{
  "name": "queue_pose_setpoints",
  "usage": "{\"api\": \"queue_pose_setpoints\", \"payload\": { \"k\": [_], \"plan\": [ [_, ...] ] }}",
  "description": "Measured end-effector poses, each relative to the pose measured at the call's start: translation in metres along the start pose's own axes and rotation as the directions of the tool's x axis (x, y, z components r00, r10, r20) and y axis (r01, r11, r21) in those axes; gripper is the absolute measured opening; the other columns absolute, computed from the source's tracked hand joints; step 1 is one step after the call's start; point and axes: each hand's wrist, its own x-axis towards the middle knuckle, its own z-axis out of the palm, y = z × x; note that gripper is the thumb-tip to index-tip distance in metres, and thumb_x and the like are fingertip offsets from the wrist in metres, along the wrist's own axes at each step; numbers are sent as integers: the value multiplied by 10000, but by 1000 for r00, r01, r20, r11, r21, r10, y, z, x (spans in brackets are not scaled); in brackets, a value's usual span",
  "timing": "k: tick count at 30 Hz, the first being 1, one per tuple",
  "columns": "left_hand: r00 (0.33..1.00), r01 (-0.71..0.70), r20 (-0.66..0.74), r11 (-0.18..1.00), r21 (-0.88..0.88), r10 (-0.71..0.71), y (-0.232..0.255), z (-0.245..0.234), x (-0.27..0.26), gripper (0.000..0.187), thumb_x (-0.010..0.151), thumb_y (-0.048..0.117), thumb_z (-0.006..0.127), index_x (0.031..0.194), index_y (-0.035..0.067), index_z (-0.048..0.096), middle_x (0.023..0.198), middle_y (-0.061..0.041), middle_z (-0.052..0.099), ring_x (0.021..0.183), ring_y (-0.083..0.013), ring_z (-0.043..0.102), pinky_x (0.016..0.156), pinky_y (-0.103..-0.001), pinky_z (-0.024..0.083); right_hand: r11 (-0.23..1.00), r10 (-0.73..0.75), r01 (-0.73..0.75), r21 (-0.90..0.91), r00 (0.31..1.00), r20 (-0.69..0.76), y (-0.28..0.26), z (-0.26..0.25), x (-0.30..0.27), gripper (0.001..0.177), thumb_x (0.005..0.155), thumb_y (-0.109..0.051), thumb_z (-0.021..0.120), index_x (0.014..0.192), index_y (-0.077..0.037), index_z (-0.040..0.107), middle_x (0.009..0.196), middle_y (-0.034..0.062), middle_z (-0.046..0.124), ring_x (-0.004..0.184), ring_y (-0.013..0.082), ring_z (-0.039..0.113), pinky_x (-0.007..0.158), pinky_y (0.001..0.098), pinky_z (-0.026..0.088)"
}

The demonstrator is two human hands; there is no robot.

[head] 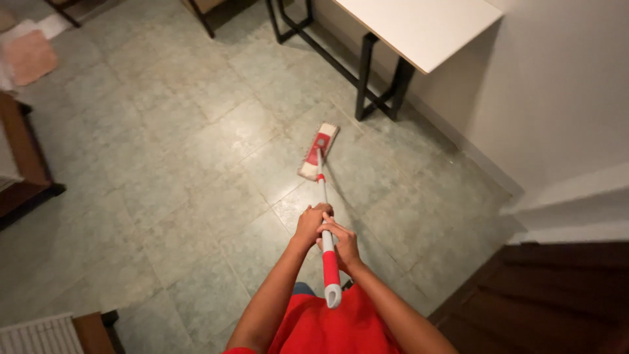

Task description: The person mops a tiled floor in a bedroom using a flat mop with a red and white head. They move the mop back and forth across the floor, navigating around two beds, two armchairs, a small table, and a door, covering the entire visible floor area.

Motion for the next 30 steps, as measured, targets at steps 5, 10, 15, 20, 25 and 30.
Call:
{"api": "queue_pose_setpoints", "payload": {
  "k": [5,10,15,20,25,30],
  "plan": [
    [996,83,-45,992,97,-79,-40,-1,12,85,961,273,598,1024,225,629,944,-47,674,955,-349,749,1049,-566,503,999,0,-2,51,999,49,26,26,27,231,729,-115,835,923,-213,755,1349,129,697,1169,389,653,982,448,551],
    [993,110,-58,983,149,-102,-70,-17,26,90,926,230,592,996,217,648,902,-66,644,872,-363,754,902,-524,598,994,16,-24,108,997,73,41,53,56,215,745,-91,818,924,-185,745,1329,161,695,1119,393,681,898,428,601],
    [994,17,-111,991,131,-2,-99,-24,60,92,931,242,591,963,207,670,925,-43,663,910,-330,751,841,-487,617,995,-10,4,101,999,54,40,61,93,167,802,-90,788,953,-128,728,1330,186,695,1122,398,682,881,467,593],
    [996,5,-87,992,130,6,-128,-23,114,223,883,412,650,952,200,664,959,-44,674,1022,-306,709,843,-464,621,989,71,-74,131,997,30,50,64,143,140,823,-65,772,948,-97,719,1287,191,723,1114,402,691,865,450,595],
    [994,73,-92,992,99,-63,-142,-60,156,128,887,324,665,940,209,680,966,-23,693,1004,-289,718,831,-480,620,969,183,-176,171,983,-24,74,86,201,153,839,-92,802,979,-104,741,1240,157,754,1097,320,716,867,404,601],
    [997,54,-61,995,78,-50,-187,-81,193,169,799,292,721,938,207,675,1052,20,700,1153,-238,650,890,-456,615,996,84,-83,26,996,-27,79,114,256,209,850,-117,784,1057,-91,806,1180,163,758,1097,314,696,880,392,610]
  ]
}}
